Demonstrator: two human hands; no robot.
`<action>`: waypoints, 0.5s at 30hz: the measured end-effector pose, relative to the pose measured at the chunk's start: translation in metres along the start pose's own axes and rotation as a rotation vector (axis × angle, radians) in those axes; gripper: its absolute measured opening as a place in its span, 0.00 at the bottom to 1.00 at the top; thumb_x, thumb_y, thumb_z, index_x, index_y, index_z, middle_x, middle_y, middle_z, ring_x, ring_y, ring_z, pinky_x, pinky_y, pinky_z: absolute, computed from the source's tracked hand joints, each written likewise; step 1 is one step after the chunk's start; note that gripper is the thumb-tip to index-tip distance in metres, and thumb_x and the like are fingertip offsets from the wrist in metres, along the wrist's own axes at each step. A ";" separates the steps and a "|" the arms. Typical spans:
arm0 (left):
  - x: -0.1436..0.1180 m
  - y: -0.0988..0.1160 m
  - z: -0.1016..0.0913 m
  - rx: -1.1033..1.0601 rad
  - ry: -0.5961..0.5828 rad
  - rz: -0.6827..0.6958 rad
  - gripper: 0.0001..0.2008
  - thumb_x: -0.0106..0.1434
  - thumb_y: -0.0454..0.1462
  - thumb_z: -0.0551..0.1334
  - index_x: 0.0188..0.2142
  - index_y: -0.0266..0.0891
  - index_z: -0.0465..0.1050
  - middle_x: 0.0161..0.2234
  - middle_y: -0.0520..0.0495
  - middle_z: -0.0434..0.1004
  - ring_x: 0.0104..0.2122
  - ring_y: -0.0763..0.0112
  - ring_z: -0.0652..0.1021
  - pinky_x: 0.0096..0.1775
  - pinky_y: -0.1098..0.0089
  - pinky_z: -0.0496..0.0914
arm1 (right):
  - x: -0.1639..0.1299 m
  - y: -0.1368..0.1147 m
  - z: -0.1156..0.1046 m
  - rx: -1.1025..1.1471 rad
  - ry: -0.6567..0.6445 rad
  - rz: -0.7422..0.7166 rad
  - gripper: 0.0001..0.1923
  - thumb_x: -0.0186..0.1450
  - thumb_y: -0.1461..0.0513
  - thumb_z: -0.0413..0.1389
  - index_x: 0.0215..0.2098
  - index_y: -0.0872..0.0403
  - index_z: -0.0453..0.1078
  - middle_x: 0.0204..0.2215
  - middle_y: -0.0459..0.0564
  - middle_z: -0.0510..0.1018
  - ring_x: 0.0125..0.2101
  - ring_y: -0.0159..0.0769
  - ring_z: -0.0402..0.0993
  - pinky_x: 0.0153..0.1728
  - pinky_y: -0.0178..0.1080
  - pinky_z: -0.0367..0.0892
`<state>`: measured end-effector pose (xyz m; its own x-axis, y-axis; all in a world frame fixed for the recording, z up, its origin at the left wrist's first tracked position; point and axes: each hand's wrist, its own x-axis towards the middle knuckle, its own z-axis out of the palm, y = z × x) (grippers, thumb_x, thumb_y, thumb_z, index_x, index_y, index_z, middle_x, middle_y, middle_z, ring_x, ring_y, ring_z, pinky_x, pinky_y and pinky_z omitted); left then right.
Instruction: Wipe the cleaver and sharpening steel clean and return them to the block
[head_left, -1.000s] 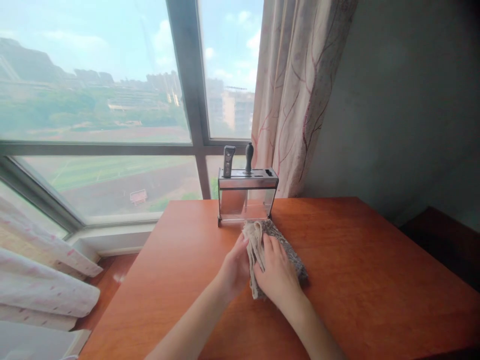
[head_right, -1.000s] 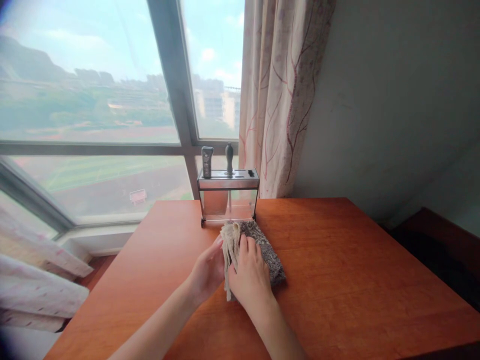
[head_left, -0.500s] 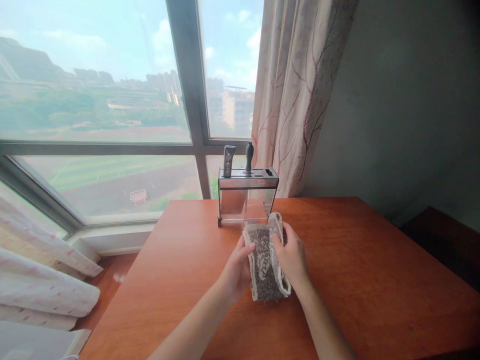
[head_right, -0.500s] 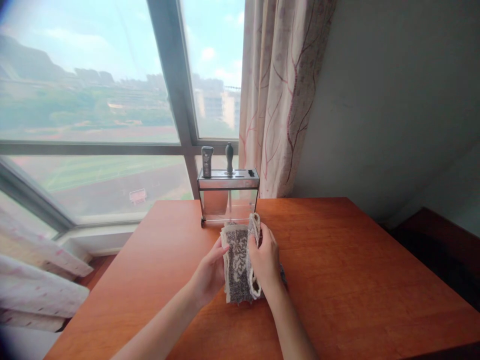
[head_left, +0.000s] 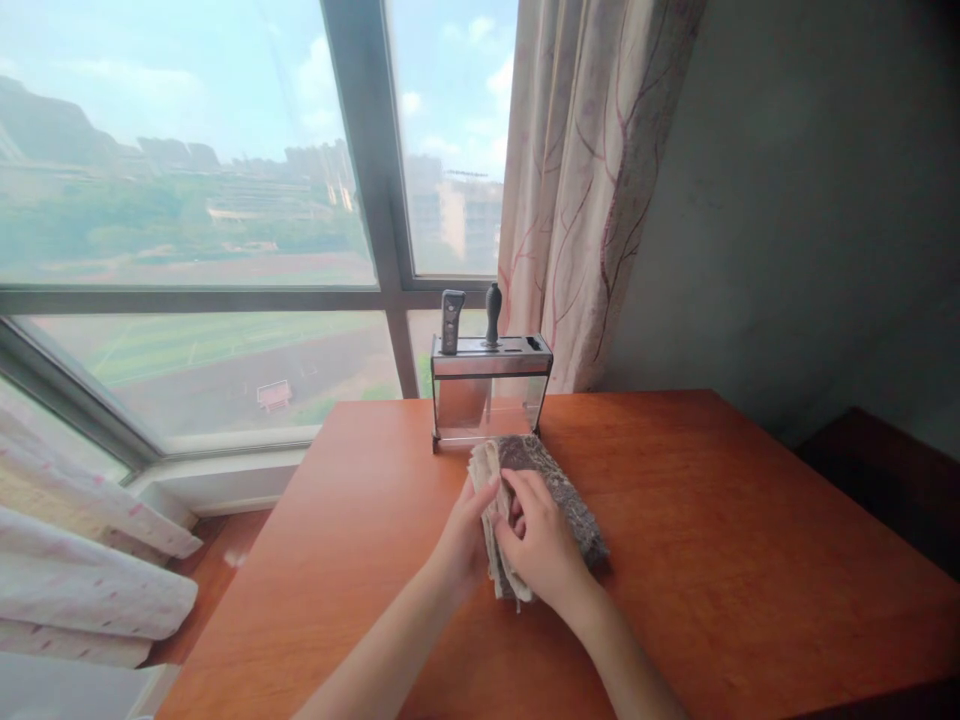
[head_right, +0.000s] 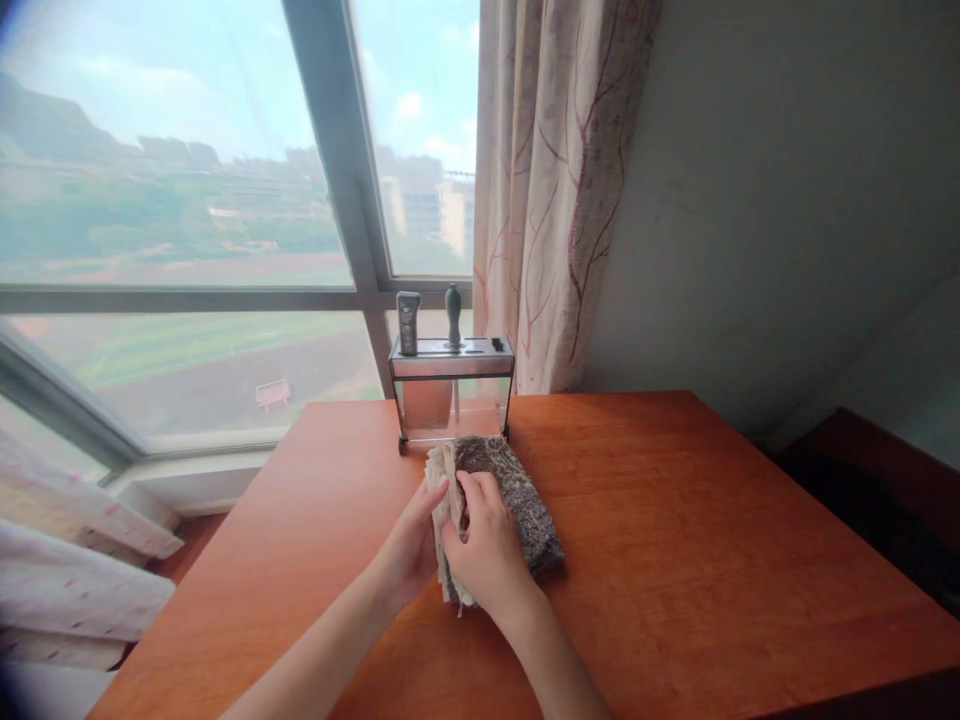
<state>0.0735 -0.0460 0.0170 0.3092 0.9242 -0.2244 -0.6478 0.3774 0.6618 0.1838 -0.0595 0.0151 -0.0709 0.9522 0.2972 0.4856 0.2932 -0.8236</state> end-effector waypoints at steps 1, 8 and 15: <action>0.002 -0.001 -0.002 0.018 0.032 0.021 0.18 0.57 0.40 0.66 0.46 0.42 0.67 0.31 0.51 0.75 0.30 0.69 0.77 0.36 0.70 0.71 | -0.002 0.000 -0.001 0.104 -0.064 0.009 0.23 0.60 0.65 0.52 0.54 0.52 0.64 0.48 0.56 0.69 0.40 0.40 0.72 0.37 0.41 0.73; 0.019 -0.006 -0.021 0.048 0.229 0.118 0.23 0.52 0.33 0.66 0.48 0.40 0.67 0.39 0.44 0.78 0.33 0.63 0.79 0.38 0.64 0.73 | 0.003 0.049 -0.026 0.287 0.086 0.184 0.16 0.62 0.58 0.53 0.47 0.55 0.68 0.47 0.57 0.73 0.46 0.44 0.71 0.48 0.47 0.69; 0.022 0.010 -0.026 -0.037 0.232 0.055 0.21 0.52 0.30 0.64 0.47 0.39 0.67 0.36 0.44 0.79 0.32 0.60 0.80 0.38 0.60 0.75 | -0.010 0.065 -0.037 0.489 0.009 0.520 0.23 0.63 0.48 0.52 0.52 0.49 0.67 0.47 0.53 0.75 0.45 0.44 0.72 0.40 0.43 0.70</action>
<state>0.0560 -0.0209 -0.0001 0.1077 0.9305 -0.3500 -0.6855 0.3245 0.6518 0.2488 -0.0534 -0.0239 0.0721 0.9790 -0.1905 0.0077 -0.1915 -0.9815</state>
